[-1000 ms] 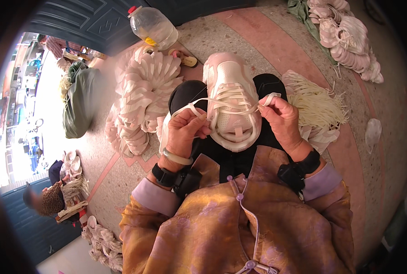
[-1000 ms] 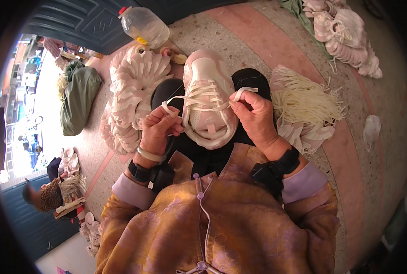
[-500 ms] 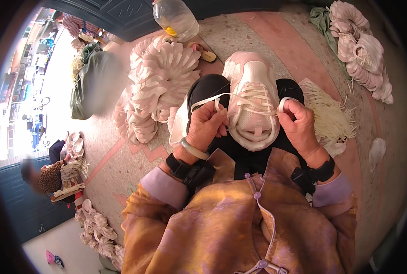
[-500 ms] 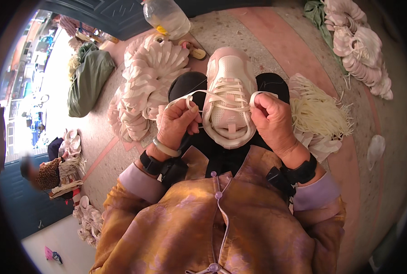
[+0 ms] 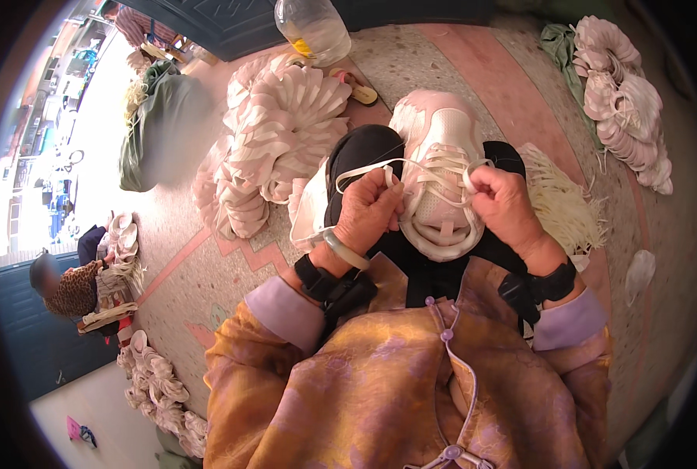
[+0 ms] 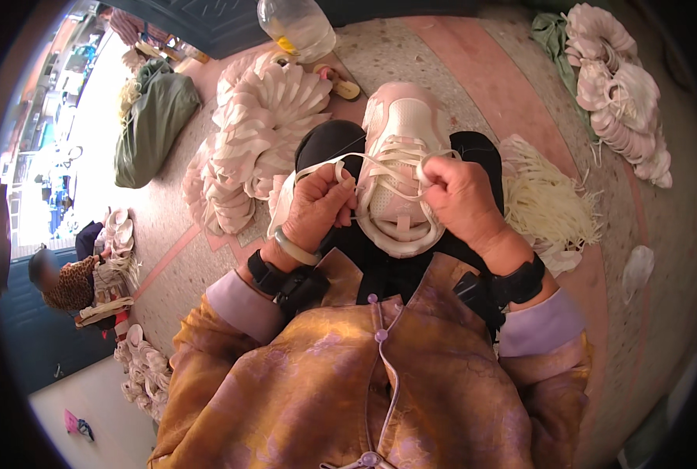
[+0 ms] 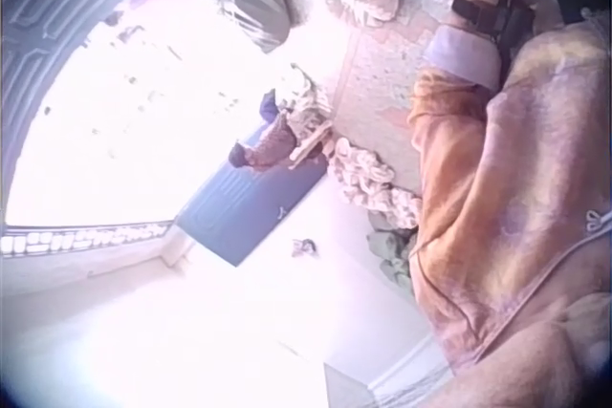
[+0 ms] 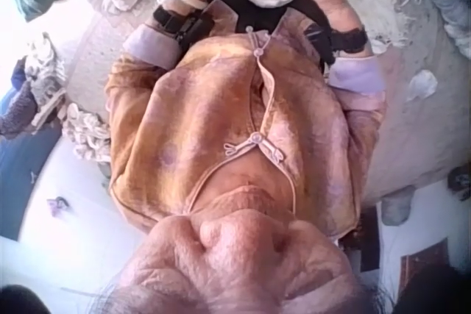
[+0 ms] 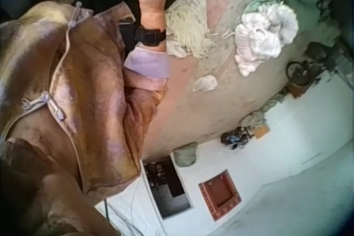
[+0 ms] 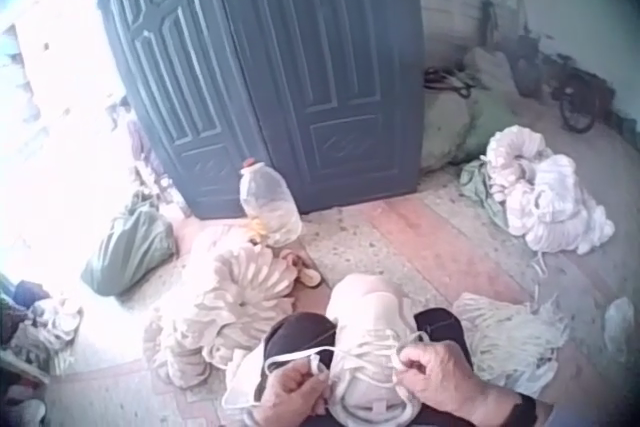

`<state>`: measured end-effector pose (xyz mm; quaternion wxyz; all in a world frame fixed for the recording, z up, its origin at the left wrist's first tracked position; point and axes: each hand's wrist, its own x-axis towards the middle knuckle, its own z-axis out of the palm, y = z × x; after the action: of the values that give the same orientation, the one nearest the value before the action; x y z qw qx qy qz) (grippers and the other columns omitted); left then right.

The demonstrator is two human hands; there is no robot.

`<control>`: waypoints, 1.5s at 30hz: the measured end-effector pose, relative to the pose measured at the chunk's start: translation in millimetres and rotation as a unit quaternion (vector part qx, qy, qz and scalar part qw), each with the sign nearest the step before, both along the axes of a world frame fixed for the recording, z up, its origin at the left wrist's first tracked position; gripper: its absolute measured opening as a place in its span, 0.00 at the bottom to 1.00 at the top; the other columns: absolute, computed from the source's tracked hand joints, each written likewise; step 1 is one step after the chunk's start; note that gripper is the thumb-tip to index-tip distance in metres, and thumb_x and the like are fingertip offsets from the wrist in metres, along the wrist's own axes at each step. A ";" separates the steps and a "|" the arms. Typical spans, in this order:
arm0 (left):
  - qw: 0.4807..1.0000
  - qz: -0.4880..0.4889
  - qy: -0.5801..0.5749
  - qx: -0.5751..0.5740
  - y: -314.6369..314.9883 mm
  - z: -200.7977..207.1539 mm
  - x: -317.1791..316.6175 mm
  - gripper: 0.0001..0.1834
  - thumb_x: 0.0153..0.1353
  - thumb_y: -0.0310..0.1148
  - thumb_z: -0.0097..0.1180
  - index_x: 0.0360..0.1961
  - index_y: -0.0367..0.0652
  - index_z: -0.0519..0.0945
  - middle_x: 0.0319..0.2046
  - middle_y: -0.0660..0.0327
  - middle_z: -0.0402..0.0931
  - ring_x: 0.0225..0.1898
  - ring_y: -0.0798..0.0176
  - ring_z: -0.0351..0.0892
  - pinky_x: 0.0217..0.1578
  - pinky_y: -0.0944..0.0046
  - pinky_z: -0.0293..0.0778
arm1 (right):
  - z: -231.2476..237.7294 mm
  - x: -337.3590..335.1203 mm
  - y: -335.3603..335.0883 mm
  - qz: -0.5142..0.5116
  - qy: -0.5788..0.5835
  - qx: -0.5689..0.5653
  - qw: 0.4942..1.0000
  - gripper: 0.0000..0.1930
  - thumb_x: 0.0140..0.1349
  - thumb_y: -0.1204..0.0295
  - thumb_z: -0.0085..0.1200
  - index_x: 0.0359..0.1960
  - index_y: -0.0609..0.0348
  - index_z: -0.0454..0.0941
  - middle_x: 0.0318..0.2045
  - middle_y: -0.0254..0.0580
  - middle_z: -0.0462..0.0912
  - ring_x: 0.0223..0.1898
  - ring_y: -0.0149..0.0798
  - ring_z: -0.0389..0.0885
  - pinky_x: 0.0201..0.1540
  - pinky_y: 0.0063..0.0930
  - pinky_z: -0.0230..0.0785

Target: Manually lacing a shoe through eyelets.

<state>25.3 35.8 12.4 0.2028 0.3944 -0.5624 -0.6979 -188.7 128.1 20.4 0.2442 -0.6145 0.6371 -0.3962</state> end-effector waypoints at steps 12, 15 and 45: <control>0.877 -0.060 -0.149 -0.453 1.1 0.0 -22.1 0.06 0.54 0.28 0.56 0.27 0.39 0.72 0.17 0.51 0.72 0.21 0.44 0.73 0.23 0.56 0.69 | -8.3 1.7 23.8 -0.136 -0.202 0.060 0.968 0.05 0.55 0.78 0.56 0.31 0.62 0.73 0.19 0.30 0.76 0.21 0.20 0.70 0.25 0.19 0.65; 0.863 -0.069 -0.145 -0.478 -0.2 -5.3 -21.4 0.06 0.54 0.29 0.56 0.28 0.40 0.72 0.17 0.50 0.73 0.22 0.44 0.74 0.24 0.54 0.69 | -9.5 -0.5 30.7 -0.144 -0.183 0.059 0.971 0.06 0.55 0.77 0.57 0.32 0.62 0.73 0.18 0.31 0.75 0.20 0.20 0.69 0.24 0.19 0.64; 0.869 -0.056 -0.166 -0.463 2.3 8.0 -8.9 0.11 0.49 0.27 0.54 0.35 0.37 0.78 0.25 0.50 0.77 0.28 0.48 0.78 0.30 0.58 0.73 | -7.5 4.3 24.1 -0.043 0.288 -0.096 0.952 0.07 0.56 0.70 0.52 0.33 0.60 0.72 0.22 0.43 0.75 0.26 0.46 0.75 0.30 0.37 0.64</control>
<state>16.4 38.0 20.3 0.2263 0.3334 -0.8674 -0.2918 -184.5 152.2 12.9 -0.0265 -0.6949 0.6653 -0.2718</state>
